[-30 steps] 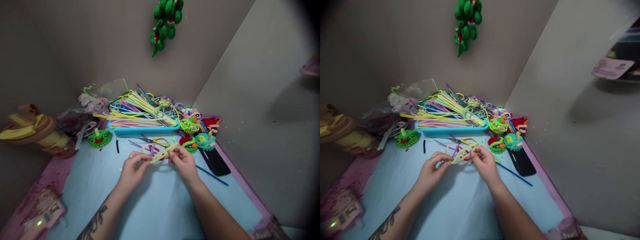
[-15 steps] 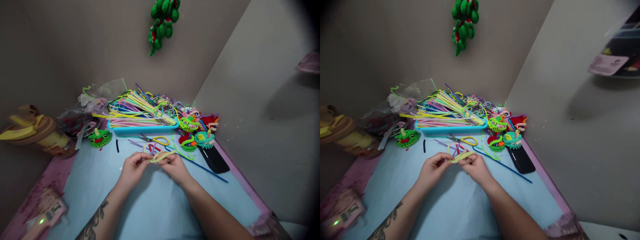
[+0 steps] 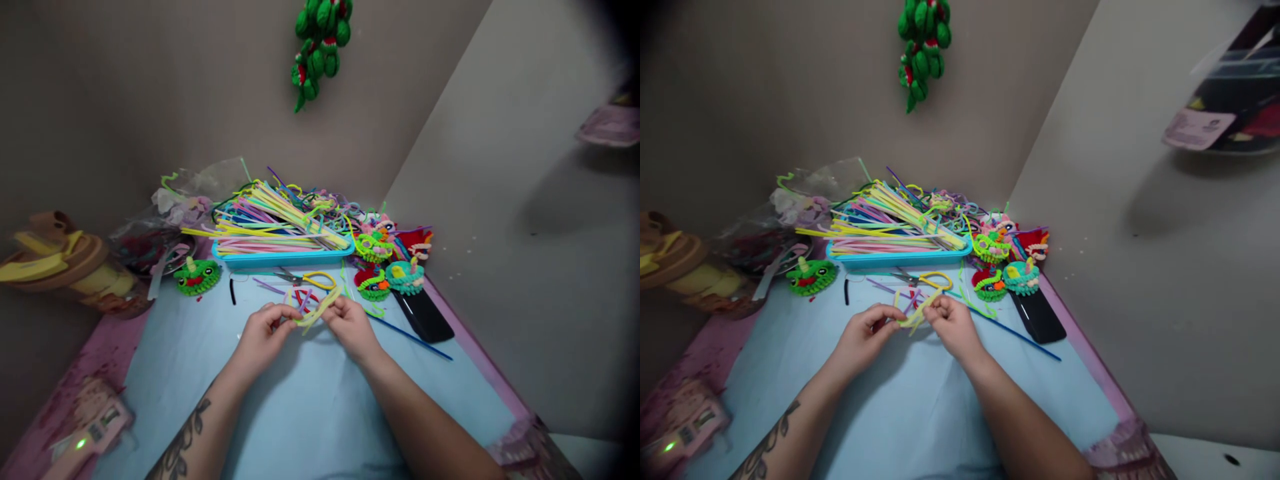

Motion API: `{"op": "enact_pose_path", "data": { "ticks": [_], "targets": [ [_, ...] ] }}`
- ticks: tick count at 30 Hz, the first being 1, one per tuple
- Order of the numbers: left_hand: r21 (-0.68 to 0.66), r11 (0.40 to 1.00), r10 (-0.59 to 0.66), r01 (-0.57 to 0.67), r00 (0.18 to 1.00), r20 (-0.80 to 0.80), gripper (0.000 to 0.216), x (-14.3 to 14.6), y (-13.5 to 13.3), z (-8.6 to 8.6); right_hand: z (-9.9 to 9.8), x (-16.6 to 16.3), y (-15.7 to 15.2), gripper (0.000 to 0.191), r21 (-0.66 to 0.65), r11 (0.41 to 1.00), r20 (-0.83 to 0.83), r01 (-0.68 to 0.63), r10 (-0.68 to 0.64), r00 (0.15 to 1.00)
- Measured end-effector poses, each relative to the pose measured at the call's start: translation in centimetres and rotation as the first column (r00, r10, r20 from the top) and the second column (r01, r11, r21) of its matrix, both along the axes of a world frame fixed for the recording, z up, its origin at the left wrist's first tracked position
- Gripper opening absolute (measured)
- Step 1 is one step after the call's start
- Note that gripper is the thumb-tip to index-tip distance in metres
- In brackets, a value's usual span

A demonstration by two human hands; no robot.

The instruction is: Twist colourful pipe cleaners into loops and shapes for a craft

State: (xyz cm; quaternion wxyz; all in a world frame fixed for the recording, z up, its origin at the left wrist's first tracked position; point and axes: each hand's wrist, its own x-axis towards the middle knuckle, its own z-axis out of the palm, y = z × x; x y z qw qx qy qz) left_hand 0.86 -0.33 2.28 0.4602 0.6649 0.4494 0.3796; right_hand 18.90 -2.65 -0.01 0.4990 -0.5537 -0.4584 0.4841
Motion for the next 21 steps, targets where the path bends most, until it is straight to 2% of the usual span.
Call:
{"op": "enact_pose_path", "data": {
  "ticks": [7, 12, 17, 21],
  "targets": [
    [-0.093, 0.995, 0.026, -0.024, 0.999, 0.026, 0.012, -0.1, 0.2, -0.2, 0.4, 0.6, -0.1, 0.025, 0.088, 0.981, -0.023, 0.176, -0.174, 0.984],
    [-0.068, 0.998, -0.003, 0.005, 1.000, 0.025, 0.012, -0.1, 0.2, -0.5, 0.3, 0.2, 0.0, 0.027, 0.035, 0.999, 0.040, 0.042, -0.043, 0.998],
    [0.024, 1.000, -0.014, 0.014, 1.000, 0.000, 0.012, 0.1, 0.0, -0.3, 0.1, -0.5, -0.1, 0.023, -0.016, 1.000, -0.036, 0.022, -0.023, 0.999],
    [-0.005, 1.000, 0.030, -0.030, 1.000, 0.005, 0.011, 0.4, -0.1, -0.5, -0.1, -1.3, -0.5, 0.020, -0.047, 0.998, -0.063, -0.047, 0.044, 0.997]
  ]
}}
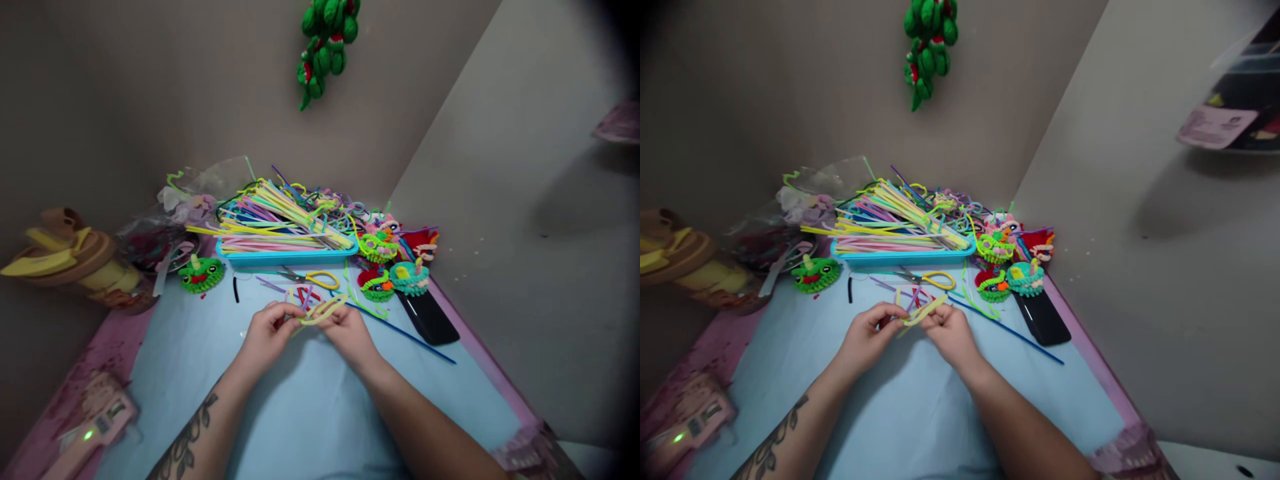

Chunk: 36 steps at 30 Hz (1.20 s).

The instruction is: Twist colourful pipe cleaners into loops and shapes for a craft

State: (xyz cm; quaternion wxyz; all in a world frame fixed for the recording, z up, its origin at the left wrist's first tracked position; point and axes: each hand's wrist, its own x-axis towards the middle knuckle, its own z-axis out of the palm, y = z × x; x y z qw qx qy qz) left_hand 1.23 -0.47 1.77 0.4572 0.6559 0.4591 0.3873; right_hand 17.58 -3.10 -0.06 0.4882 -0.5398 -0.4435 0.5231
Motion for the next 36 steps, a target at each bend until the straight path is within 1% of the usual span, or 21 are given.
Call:
{"op": "enact_pose_path", "data": {
  "ticks": [3, 7, 9, 12, 14, 16, 18, 19, 21, 23, 25, 26, 27, 28, 29, 31, 32, 33, 34, 35, 36],
  "targets": [
    [-0.053, 0.997, 0.054, -0.052, 0.998, 0.026, 0.011, 0.1, 0.1, -0.5, -0.2, -0.4, -0.1, 0.020, -0.003, 1.000, 0.007, -0.022, 0.022, 1.000],
    [-0.163, 0.980, 0.134, -0.111, 0.982, 0.136, 0.015, 0.1, 0.4, -1.5, 0.0, -0.4, -0.1, 0.021, -0.027, 0.999, 0.030, 0.026, -0.025, 0.999],
    [-0.223, 0.965, 0.186, -0.138, 0.959, 0.213, 0.019, 0.1, 0.6, -2.0, 0.3, -0.3, 0.0, 0.025, -0.017, 0.998, 0.020, 0.053, -0.053, 0.998],
    [-0.295, 0.936, 0.286, -0.193, 0.904, 0.317, 0.024, 0.3, 0.6, -2.5, 0.5, -0.5, -0.1, 0.025, -0.017, 0.997, -0.003, 0.079, -0.079, 0.997],
    [-0.299, 0.925, 0.330, -0.233, 0.883, 0.333, 0.025, 0.5, 0.4, -2.5, 0.4, -0.9, -0.3, 0.028, -0.076, 0.996, -0.045, 0.039, -0.043, 0.998],
    [-0.267, 0.925, 0.345, -0.271, 0.893, 0.290, 0.024, 0.7, 0.1, -2.4, 0.1, -1.5, -0.6, 0.031, -0.169, 0.983, -0.162, -0.073, 0.045, 0.986],
    [-0.223, 0.928, 0.347, -0.299, 0.910, 0.227, 0.021, 1.0, -0.3, -2.2, -0.1, -2.2, -0.9, 0.032, -0.220, 0.957, -0.323, -0.190, 0.112, 0.940],
    [-0.205, 0.931, 0.341, -0.301, 0.918, 0.203, 0.020, 1.2, -0.5, -2.1, -0.2, -2.5, -0.9, 0.031, -0.226, 0.948, -0.392, -0.224, 0.122, 0.912],
    [-0.183, 0.940, 0.321, -0.289, 0.930, 0.181, 0.019, 1.4, -0.8, -1.9, -0.3, -3.0, -1.0, 0.032, -0.232, 0.942, -0.481, -0.242, 0.105, 0.870],
    [-0.194, 0.944, 0.302, -0.265, 0.934, 0.192, 0.020, 1.6, -0.9, -1.9, -0.4, -3.3, -1.0, 0.031, -0.248, 0.942, -0.504, -0.226, 0.074, 0.860],
    [-0.244, 0.936, 0.314, -0.255, 0.918, 0.244, 0.021, 1.6, -0.8, -2.0, -0.3, -3.4, -1.1, 0.024, -0.251, 0.944, -0.452, -0.214, 0.081, 0.888],
    [-0.279, 0.927, 0.332, -0.253, 0.899, 0.287, 0.022, 1.5, -0.6, -2.0, -0.3, -3.5, -1.3, 0.019, -0.249, 0.941, -0.394, -0.229, 0.118, 0.912],
    [-0.313, 0.916, 0.355, -0.251, 0.871, 0.339, 0.023, 1.4, -0.5, -2.0, -0.2, -3.5, -1.5, 0.014, -0.252, 0.929, -0.318, -0.273, 0.187, 0.929],
    [-0.344, 0.904, 0.382, -0.252, 0.837, 0.392, 0.024, 1.2, -0.2, -1.9, 0.0, -3.5, -1.7, 0.009, -0.268, 0.896, -0.240, -0.354, 0.294, 0.925],
    [-0.373, 0.893, 0.410, -0.253, 0.799, 0.440, 0.026, 1.0, 0.0, -1.9, 0.1, -3.5, -2.0, 0.004, -0.297, 0.836, -0.175, -0.461, 0.426, 0.887],
    [-0.423, 0.868, 0.464, -0.258, 0.725, 0.509, 0.029, 0.6, 0.5, -1.7, 0.4, -3.5, -2.5, 0.004, -0.360, 0.656, -0.127, -0.664, 0.670, 0.731],
    [-0.445, 0.857, 0.487, -0.262, 0.695, 0.529, 0.031, 0.4, 0.8, -1.7, 0.6, -3.5, -2.6, 0.004, -0.375, 0.568, -0.135, -0.732, 0.748, 0.650],
    [-0.462, 0.847, 0.505, -0.264, 0.672, 0.541, 0.033, 0.2, 1.0, -1.6, 0.7, -3.4, -2.7, 0.004, -0.377, 0.509, -0.146, -0.773, 0.792, 0.593],
    [-0.475, 0.839, 0.518, -0.266, 0.657, 0.548, 0.034, 0.0, 1.1, -1.6, 0.8, -3.2, -2.7, 0.004, -0.375, 0.483, -0.154, -0.791, 0.809, 0.567],
    [-0.481, 0.835, 0.525, -0.268, 0.648, 0.552, 0.035, -0.1, 1.2, -1.5, 0.9, -3.0, -2.7, 0.005, -0.375, 0.485, -0.151, -0.790, 0.809, 0.568],
    [-0.480, 0.834, 0.527, -0.270, 0.647, 0.552, 0.035, -0.2, 1.3, -1.5, 1.0, -2.7, -2.5, 0.007, -0.376, 0.503, -0.142, -0.778, 0.799, 0.585]
  ]
}}
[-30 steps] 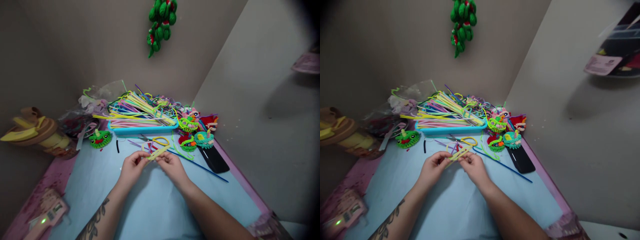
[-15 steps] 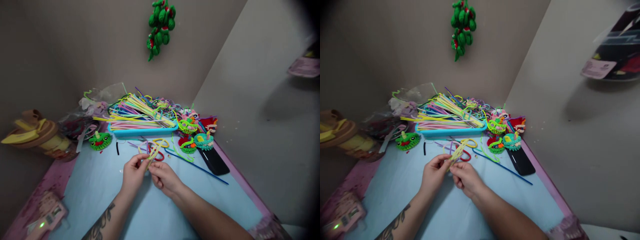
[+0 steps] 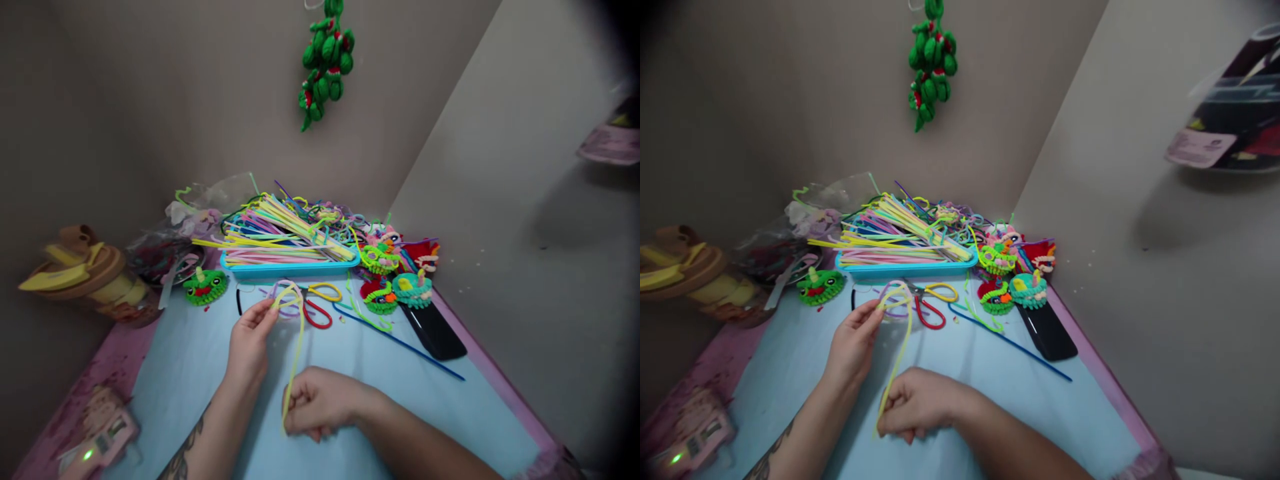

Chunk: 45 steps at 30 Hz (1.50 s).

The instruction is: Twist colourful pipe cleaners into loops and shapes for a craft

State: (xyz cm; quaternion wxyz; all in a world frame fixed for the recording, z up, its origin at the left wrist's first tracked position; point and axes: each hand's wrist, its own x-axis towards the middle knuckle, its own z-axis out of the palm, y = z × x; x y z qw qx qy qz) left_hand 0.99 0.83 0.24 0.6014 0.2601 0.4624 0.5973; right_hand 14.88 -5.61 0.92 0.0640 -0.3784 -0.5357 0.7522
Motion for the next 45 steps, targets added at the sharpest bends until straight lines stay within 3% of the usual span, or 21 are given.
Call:
{"op": "enact_pose_path", "data": {
  "ticks": [2, 4, 5, 8, 10, 14, 18, 20, 23, 26, 29, 31, 33, 34, 36, 37, 40, 42, 45],
  "targets": [
    [0.009, 1.000, -0.006, 0.006, 1.000, -0.025, 0.034, -0.1, 0.0, 0.0, 0.0, 0.7, 0.5, 0.014, 0.042, 0.995, 0.005, 0.095, -0.095, 0.995],
    [0.016, 1.000, -0.024, 0.025, 0.998, -0.060, 0.032, 0.0, -0.1, -0.1, 0.0, 1.3, 1.0, 0.021, 0.132, 0.952, -0.016, 0.275, -0.275, 0.961],
    [0.016, 0.999, -0.038, 0.039, 0.997, -0.074, 0.031, 0.1, -0.2, -0.1, -0.1, 1.5, 1.3, 0.023, 0.190, 0.900, -0.042, 0.393, -0.392, 0.919],
    [0.007, 0.996, -0.083, 0.084, 0.993, -0.079, 0.028, 0.4, -0.5, -0.1, -0.5, 1.7, 2.1, 0.026, 0.321, 0.652, -0.148, 0.687, -0.682, 0.716],
    [0.007, 0.995, -0.098, 0.098, 0.993, -0.068, 0.027, 0.6, -0.7, -0.1, -0.9, 1.5, 2.3, 0.027, 0.306, 0.580, -0.161, 0.755, -0.750, 0.642],
    [0.008, 0.994, -0.108, 0.108, 0.993, -0.049, 0.027, 0.8, -1.1, 0.1, -1.6, 0.8, 2.2, 0.033, 0.197, 0.638, -0.068, 0.744, -0.748, 0.660],
    [0.003, 0.994, -0.108, 0.108, 0.994, -0.020, 0.028, 0.8, -1.2, 0.4, -2.0, 0.4, 1.9, 0.032, 0.219, 0.645, -0.061, 0.732, -0.740, 0.670],
    [0.002, 0.995, -0.101, 0.101, 0.995, -0.013, 0.028, 0.8, -1.2, 0.4, -1.9, 0.2, 1.7, 0.031, 0.227, 0.679, -0.078, 0.698, -0.702, 0.708],
    [0.009, 0.995, -0.103, 0.103, 0.995, -0.016, 0.027, 0.9, -1.2, 0.2, -1.6, -0.1, 1.1, 0.023, 0.204, 0.803, -0.045, 0.560, -0.564, 0.824],
    [0.011, 0.992, -0.124, 0.125, 0.992, -0.023, 0.027, 1.0, -1.3, 0.1, -1.0, -0.2, 0.5, 0.012, 0.124, 0.953, 0.005, 0.278, -0.281, 0.960],
    [-0.001, 0.991, -0.136, 0.136, 0.990, -0.028, 0.028, 1.1, -1.3, 0.0, -0.6, 0.2, 0.4, 0.012, 0.084, 0.993, 0.036, 0.083, -0.086, 0.996],
    [-0.009, 0.992, -0.128, 0.128, 0.991, -0.033, 0.027, 1.1, -1.3, 0.1, -0.5, 0.5, 0.7, 0.019, 0.134, 0.981, 0.079, 0.138, -0.149, 0.986],
    [-0.005, 0.993, -0.120, 0.120, 0.991, -0.058, 0.025, 1.0, -1.2, 0.1, -0.4, 0.9, 1.0, 0.026, 0.309, 0.891, 0.093, 0.333, -0.377, 0.922],
    [0.001, 0.993, -0.120, 0.120, 0.990, -0.080, 0.025, 1.0, -1.1, 0.2, -0.4, 1.0, 1.1, 0.027, 0.429, 0.790, 0.065, 0.438, -0.511, 0.857],
    [0.013, 0.990, -0.138, 0.141, 0.982, -0.133, 0.026, 0.9, -1.2, 0.3, -0.3, 1.3, 1.2, 0.025, 0.668, 0.500, -0.059, 0.551, -0.703, 0.709],
    [0.017, 0.988, -0.151, 0.155, 0.976, -0.155, 0.028, 1.0, -1.3, 0.4, -0.3, 1.5, 1.3, 0.020, 0.762, 0.354, -0.131, 0.542, -0.736, 0.664],
    [0.029, 0.977, -0.203, 0.211, 0.961, -0.186, 0.034, 1.2, -1.7, 0.6, -0.4, 1.7, 1.2, 0.015, 0.922, 0.006, -0.277, 0.386, -0.688, 0.671],
    [0.045, 0.968, -0.236, 0.248, 0.953, -0.189, 0.036, 1.5, -1.9, 0.6, -0.5, 1.8, 1.2, 0.026, 0.950, -0.118, -0.297, 0.290, -0.632, 0.716],
    [0.067, 0.956, -0.267, 0.284, 0.945, -0.191, 0.036, 1.7, -2.1, 0.5, -0.7, 1.9, 1.1, 0.032, 0.957, -0.177, -0.291, 0.231, -0.617, 0.731]
  ]
}}
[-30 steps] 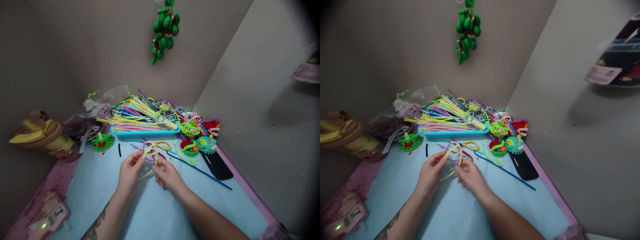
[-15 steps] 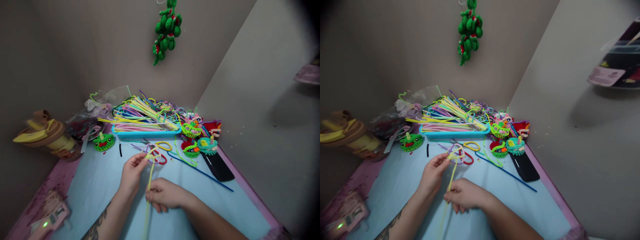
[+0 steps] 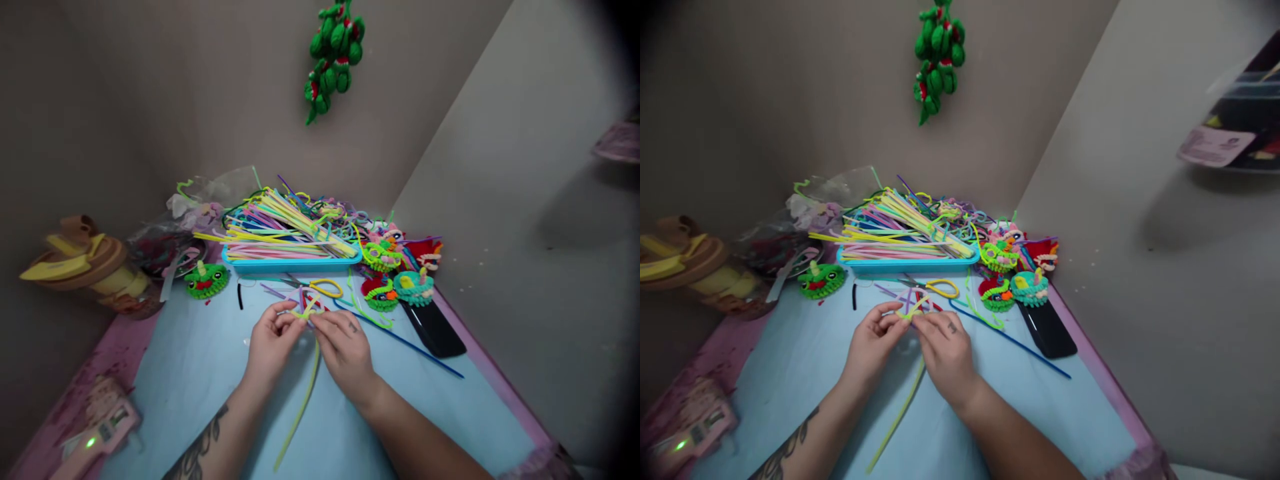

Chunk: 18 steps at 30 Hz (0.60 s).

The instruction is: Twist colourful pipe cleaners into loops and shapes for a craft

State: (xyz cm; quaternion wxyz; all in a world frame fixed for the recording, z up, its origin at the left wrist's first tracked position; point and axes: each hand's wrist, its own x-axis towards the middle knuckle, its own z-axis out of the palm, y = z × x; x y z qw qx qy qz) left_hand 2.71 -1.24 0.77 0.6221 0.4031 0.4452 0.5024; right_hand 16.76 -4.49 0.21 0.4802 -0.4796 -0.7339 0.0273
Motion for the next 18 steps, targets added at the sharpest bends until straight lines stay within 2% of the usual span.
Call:
{"op": "enact_pose_path", "data": {
  "ticks": [6, 13, 18],
  "targets": [
    [-0.006, 0.999, -0.044, 0.044, 0.999, 0.026, 0.042, 0.06, -0.08, 0.06, 0.16, 0.12, -0.05, 0.035, 0.032, 0.999, 0.025, 0.025, -0.026, 0.999],
    [0.003, 1.000, -0.001, 0.001, 1.000, 0.025, 0.047, -0.05, 0.01, 0.33, 0.10, 0.09, -0.08, 0.038, 0.025, 0.999, 0.036, 0.043, -0.044, 0.998],
    [0.008, 0.999, -0.042, 0.042, 0.999, 0.017, 0.052, -0.19, 0.00, 0.44, 0.02, 0.17, 0.05, 0.036, 0.022, 0.998, 0.034, 0.058, -0.059, 0.998]
  ]
}}
